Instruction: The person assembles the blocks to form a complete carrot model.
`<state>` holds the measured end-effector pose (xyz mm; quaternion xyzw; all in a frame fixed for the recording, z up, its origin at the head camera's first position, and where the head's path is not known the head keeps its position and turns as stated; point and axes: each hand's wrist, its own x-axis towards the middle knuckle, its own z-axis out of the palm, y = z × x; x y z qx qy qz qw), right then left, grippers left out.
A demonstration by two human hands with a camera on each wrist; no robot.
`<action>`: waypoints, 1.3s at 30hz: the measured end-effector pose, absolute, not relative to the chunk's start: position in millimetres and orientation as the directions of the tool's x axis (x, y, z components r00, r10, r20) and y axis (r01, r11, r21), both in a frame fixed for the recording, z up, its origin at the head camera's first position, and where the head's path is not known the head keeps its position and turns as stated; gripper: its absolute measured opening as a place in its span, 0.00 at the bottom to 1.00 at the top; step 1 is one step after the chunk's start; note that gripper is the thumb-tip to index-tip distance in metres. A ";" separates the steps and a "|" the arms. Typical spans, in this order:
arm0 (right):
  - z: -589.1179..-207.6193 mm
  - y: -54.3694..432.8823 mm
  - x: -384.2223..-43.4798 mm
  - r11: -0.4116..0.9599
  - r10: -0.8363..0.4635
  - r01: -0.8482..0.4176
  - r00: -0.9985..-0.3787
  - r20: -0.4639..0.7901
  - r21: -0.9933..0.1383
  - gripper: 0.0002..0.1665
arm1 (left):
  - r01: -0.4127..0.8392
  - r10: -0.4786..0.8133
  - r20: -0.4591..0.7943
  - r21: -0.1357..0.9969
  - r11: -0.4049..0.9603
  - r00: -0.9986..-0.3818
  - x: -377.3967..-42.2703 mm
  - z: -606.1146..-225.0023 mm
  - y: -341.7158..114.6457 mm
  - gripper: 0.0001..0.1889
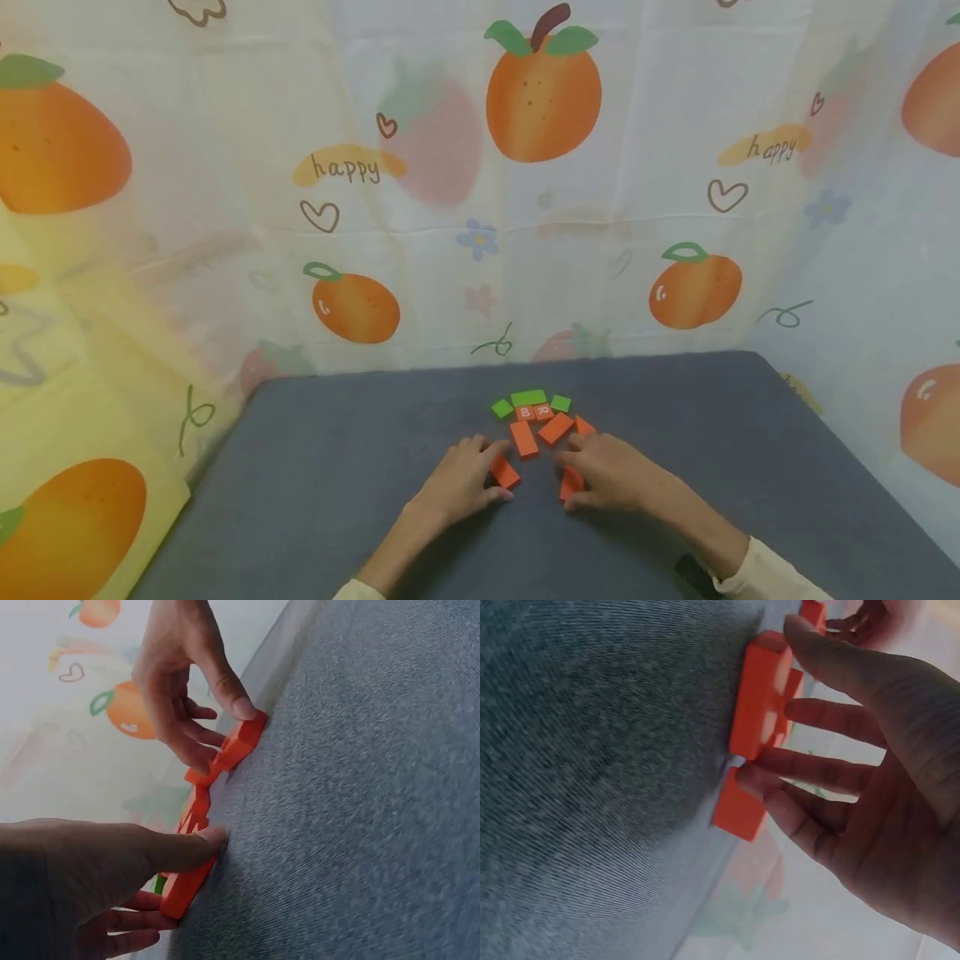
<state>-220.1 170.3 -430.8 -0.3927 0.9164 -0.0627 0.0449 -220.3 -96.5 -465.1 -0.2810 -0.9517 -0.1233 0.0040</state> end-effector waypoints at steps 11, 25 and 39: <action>-427.6 167.5 -218.8 0.656 -0.752 -0.716 -0.649 -0.119 -0.240 0.26 | 0.537 0.582 -0.034 0.346 0.770 -0.813 -203.8 -455.4 -108.0 0.39; -436.2 136.6 -201.4 0.536 -0.831 -0.792 -0.557 -0.015 -0.293 0.37 | 0.512 0.598 -0.012 0.503 0.696 -0.801 -168.3 -454.4 -109.8 0.41; -445.9 134.9 -202.3 0.603 -0.783 -0.708 -0.612 -0.106 -0.367 0.48 | 0.540 0.635 0.034 0.563 0.626 -0.772 -174.3 -463.3 -110.5 0.45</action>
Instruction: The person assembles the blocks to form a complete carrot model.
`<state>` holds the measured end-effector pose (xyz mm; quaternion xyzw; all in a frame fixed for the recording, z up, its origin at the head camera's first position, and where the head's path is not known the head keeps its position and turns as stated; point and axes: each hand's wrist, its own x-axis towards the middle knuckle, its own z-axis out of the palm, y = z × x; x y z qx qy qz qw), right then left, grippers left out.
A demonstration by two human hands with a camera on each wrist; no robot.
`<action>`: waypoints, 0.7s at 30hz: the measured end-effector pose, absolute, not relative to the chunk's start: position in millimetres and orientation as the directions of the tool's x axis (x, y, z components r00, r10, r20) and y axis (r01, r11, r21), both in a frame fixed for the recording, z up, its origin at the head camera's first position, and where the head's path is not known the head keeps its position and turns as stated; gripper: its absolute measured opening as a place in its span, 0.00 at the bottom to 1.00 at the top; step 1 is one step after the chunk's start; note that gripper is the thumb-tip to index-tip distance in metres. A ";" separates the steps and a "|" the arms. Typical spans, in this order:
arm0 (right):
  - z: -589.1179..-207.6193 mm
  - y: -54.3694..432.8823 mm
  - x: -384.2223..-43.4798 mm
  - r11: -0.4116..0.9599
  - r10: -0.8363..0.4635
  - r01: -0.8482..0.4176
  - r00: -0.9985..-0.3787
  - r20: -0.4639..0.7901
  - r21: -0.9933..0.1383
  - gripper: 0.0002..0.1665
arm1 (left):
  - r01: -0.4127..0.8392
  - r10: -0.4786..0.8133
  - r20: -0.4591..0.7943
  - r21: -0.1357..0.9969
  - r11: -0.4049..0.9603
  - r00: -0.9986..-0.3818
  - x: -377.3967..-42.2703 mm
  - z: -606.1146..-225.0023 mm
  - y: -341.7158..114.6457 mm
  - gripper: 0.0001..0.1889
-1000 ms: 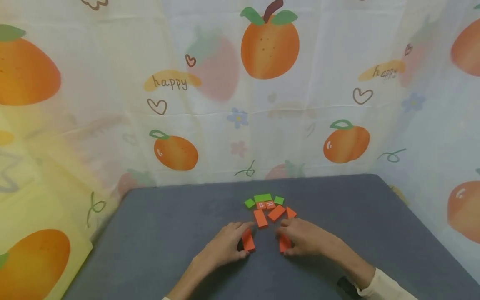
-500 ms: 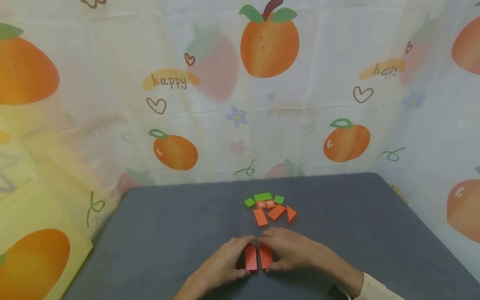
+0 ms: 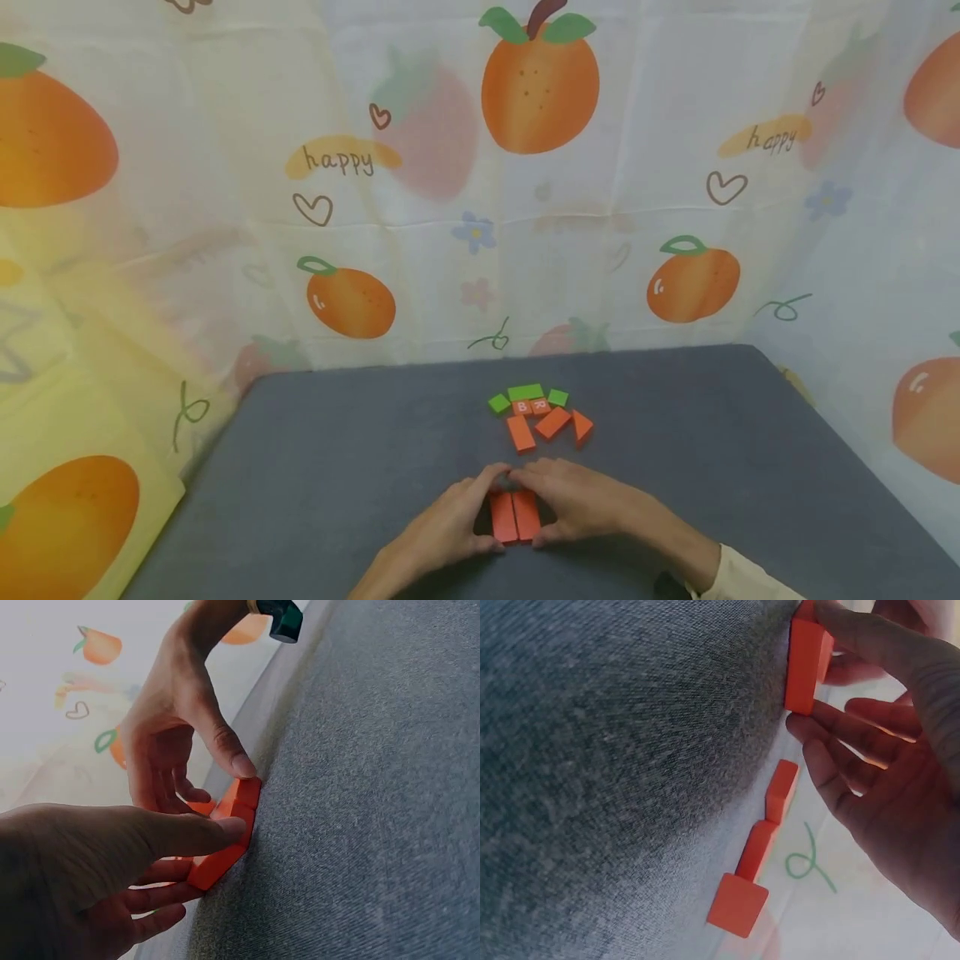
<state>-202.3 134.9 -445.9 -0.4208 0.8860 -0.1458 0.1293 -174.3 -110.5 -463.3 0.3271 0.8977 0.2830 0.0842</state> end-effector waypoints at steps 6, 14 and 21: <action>-444.4 133.0 -201.4 0.595 -0.791 -0.719 -0.603 -0.102 -0.360 0.46 | 0.511 0.629 -0.006 0.578 0.637 -0.777 -176.4 -463.6 -110.0 0.47; -440.6 134.6 -206.8 0.597 -0.782 -0.685 -0.612 -0.115 -0.417 0.45 | 0.467 0.597 -0.036 0.585 0.663 -0.802 -177.2 -461.6 -108.3 0.52; -436.3 132.9 -205.8 0.594 -0.787 -0.673 -0.601 -0.143 -0.441 0.46 | 0.472 0.614 -0.037 0.604 0.643 -0.789 -181.4 -464.5 -107.5 0.52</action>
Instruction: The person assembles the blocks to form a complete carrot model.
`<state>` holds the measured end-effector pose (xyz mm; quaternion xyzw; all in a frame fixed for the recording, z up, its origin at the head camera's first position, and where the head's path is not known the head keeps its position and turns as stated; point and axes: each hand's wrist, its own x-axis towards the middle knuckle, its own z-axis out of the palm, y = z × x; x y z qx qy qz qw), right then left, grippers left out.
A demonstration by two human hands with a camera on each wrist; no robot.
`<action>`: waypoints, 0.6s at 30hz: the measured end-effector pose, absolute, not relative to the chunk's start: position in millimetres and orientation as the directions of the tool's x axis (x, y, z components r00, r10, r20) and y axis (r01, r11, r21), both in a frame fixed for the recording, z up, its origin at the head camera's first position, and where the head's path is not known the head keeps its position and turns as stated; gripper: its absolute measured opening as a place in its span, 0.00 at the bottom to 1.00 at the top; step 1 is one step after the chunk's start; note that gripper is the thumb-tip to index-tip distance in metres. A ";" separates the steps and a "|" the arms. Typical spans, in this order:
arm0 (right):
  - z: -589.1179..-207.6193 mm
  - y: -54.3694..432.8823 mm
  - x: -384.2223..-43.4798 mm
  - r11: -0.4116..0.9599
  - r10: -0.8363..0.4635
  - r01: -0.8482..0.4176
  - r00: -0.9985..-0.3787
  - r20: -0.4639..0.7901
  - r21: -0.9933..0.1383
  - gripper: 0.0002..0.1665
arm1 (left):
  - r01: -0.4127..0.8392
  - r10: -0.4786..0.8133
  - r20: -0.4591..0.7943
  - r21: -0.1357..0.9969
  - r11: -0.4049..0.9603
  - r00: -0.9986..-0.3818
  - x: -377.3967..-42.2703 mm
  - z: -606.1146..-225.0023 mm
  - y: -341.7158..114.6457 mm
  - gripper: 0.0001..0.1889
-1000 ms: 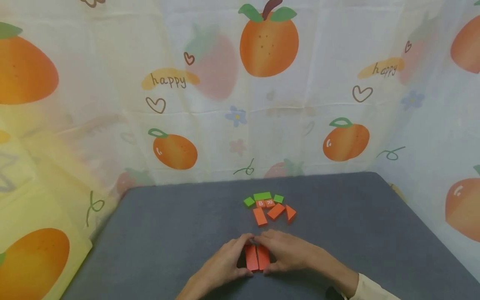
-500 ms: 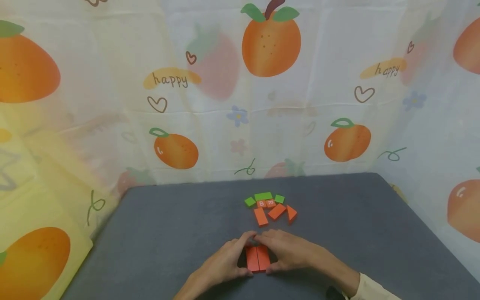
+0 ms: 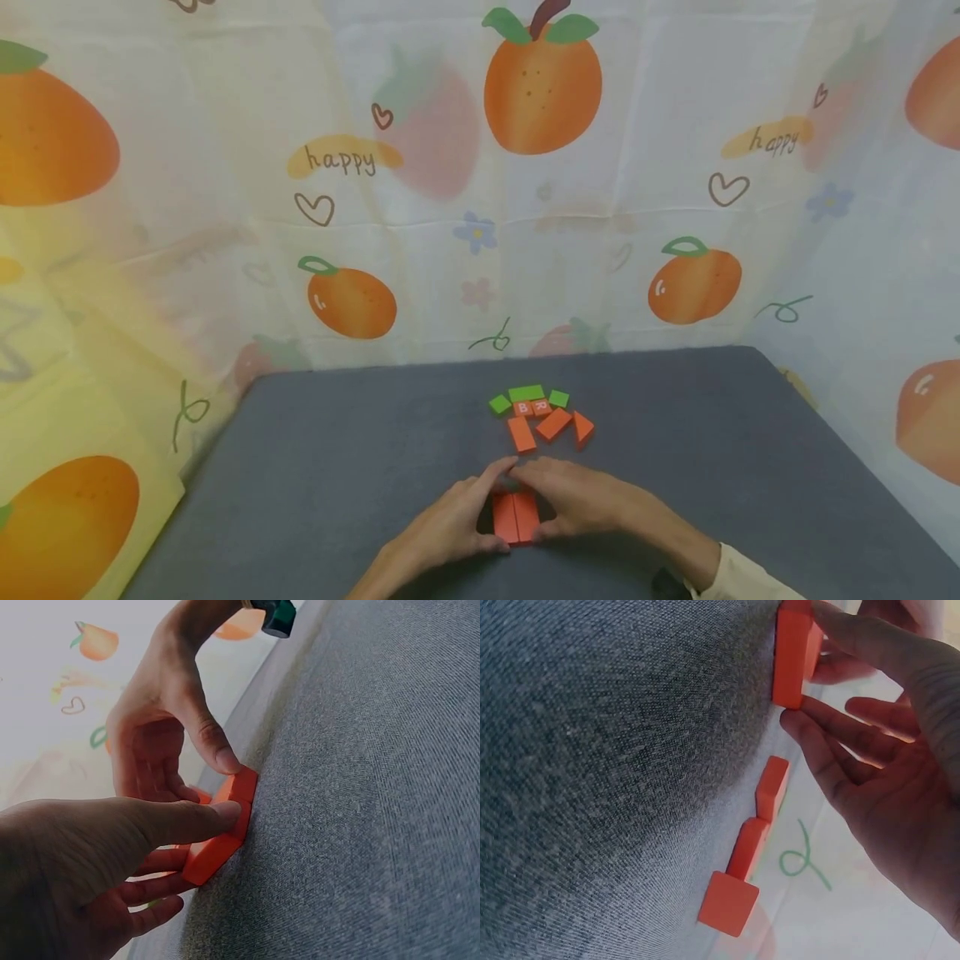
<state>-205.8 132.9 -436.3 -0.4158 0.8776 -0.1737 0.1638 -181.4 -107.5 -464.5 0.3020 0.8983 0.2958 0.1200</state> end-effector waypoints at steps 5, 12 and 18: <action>-436.8 133.3 -203.9 0.607 -0.776 -0.658 -0.612 -0.154 -0.446 0.47 | 0.537 0.658 0.036 0.611 0.581 -0.753 -188.4 -474.7 -110.1 0.52; -437.8 131.4 -202.6 0.606 -0.778 -0.667 -0.611 -0.146 -0.434 0.47 | 0.545 0.672 0.051 0.633 0.551 -0.739 -186.4 -467.9 -110.5 0.52; -436.2 130.2 -202.6 0.619 -0.770 -0.655 -0.615 -0.170 -0.433 0.46 | 0.538 0.672 0.048 0.641 0.547 -0.739 -185.7 -472.5 -112.9 0.51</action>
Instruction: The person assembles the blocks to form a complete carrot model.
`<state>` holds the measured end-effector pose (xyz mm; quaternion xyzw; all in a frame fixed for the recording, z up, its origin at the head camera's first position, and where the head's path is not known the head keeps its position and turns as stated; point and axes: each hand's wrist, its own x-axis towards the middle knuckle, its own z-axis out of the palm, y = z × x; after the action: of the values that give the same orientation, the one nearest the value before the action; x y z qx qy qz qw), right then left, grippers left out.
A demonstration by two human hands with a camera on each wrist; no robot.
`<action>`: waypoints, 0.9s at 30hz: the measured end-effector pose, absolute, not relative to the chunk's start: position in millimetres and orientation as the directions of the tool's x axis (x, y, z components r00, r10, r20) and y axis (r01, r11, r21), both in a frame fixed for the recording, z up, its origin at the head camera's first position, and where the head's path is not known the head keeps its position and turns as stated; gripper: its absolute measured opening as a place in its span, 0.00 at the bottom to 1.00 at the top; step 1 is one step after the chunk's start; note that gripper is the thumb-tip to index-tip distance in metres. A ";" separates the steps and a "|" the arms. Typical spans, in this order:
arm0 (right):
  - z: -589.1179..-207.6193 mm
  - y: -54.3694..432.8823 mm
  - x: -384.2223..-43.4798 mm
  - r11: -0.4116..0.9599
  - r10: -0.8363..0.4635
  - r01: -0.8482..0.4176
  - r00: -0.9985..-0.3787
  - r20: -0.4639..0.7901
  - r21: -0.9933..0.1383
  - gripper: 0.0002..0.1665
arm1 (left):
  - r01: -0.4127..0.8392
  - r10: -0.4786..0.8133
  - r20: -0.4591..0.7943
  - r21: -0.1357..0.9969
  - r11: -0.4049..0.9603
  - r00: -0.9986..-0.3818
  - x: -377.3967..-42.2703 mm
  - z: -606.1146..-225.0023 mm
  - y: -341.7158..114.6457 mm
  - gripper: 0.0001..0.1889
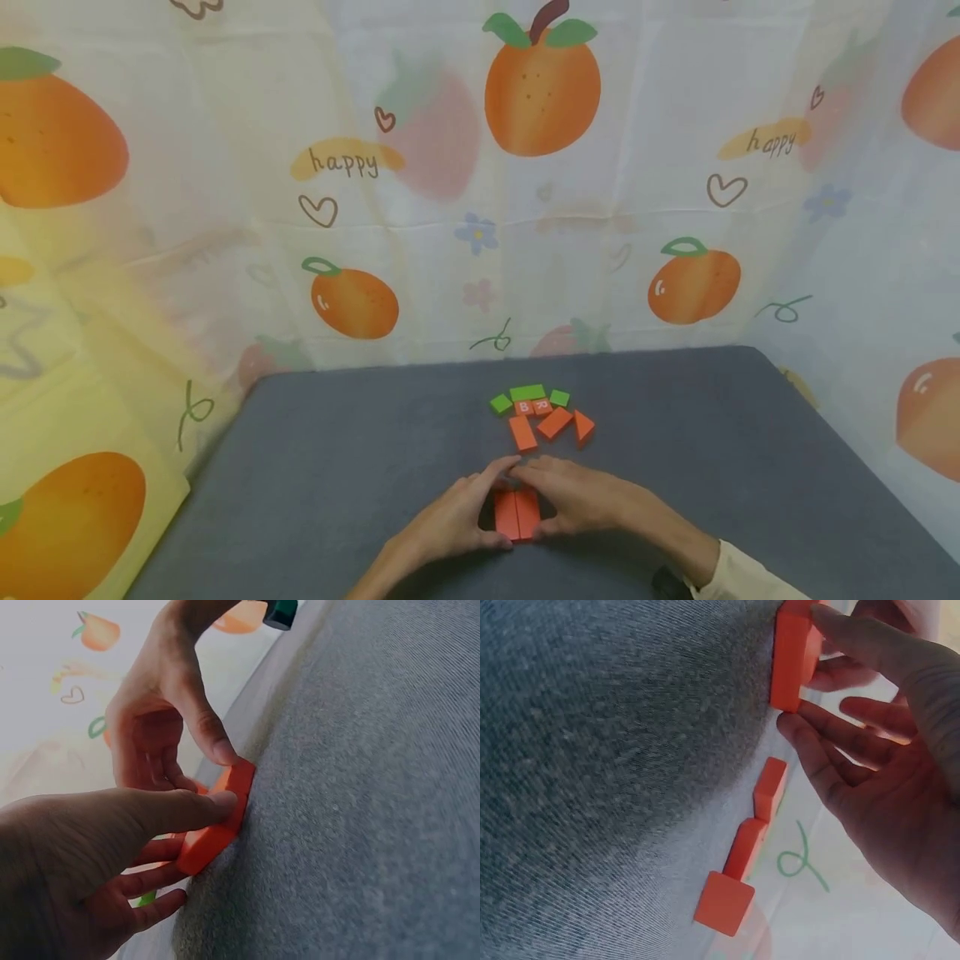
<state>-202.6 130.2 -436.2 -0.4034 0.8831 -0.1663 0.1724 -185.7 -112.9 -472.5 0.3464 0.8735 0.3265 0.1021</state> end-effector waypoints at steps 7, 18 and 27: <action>-426.7 139.8 -212.3 0.622 -0.762 -0.668 -0.636 -0.122 -0.408 0.37 | 0.492 0.654 0.017 0.673 0.552 -0.757 -180.8 -468.5 -122.9 0.49; -415.9 143.6 -251.5 0.621 -0.761 -0.724 -0.648 -0.011 -0.300 0.29 | 0.799 0.871 0.022 0.409 0.440 -0.491 -176.1 -473.9 -139.5 0.34; -436.6 136.2 -255.5 0.616 -0.787 -0.783 -0.616 -0.034 -0.081 0.21 | 0.908 0.925 0.113 0.267 0.323 -0.362 -177.7 -479.2 -137.0 0.31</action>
<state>-255.5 136.2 -436.6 -0.4370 0.8984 -0.0289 0.0330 -177.7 -137.0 -479.2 0.5638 0.8128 0.1432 0.0301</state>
